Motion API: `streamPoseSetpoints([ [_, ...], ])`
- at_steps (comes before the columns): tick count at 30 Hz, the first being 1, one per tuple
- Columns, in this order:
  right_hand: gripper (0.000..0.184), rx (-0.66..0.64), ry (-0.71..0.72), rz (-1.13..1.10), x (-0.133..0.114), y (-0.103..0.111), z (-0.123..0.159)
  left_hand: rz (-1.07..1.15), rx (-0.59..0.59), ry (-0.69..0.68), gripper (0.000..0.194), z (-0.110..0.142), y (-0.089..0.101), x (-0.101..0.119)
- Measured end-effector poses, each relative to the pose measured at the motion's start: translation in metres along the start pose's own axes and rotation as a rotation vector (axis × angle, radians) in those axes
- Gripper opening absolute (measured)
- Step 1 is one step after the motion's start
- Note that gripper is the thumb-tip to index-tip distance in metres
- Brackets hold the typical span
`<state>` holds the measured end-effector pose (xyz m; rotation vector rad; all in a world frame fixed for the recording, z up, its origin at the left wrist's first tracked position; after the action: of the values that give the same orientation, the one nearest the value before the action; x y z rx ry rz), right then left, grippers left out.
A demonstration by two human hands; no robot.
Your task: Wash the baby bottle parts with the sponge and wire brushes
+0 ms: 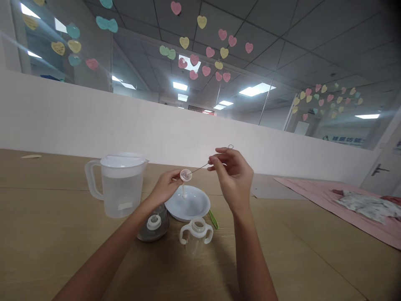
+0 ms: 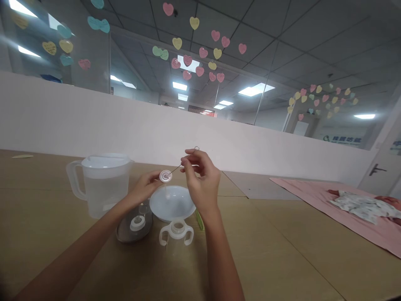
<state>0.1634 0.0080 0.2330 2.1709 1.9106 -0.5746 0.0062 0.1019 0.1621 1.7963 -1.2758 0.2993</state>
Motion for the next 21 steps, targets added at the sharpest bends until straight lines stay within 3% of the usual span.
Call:
streamPoseSetpoints([
  [4,0.015,-0.003,-0.013,0.014,0.0081,-0.0045,0.0005,-0.005,-0.008,0.001,0.028,-0.0009,-0.0012,-0.0017],
  [11,0.013,0.025,0.049,0.088,0.0006,-0.0011,0.0018,0.056,0.025,-0.021,0.028,-0.0023,0.0016,0.002],
  [21,0.012,0.011,0.03,0.093,0.0018,0.005,-0.0007,0.091,0.026,-0.032,0.033,-0.0027,0.0002,-0.0046],
])
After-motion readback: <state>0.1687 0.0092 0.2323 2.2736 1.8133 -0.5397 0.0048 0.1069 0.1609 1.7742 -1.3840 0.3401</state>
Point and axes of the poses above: each hand's wrist, its own z-axis away from the middle knuckle, its own y-axis out of the back of the hand, x = y × z, the point moved 5 cm from there along -z, towards the middle knuckle, and after that the axes turned 7 degrees about -z, right-handed, at the moved point
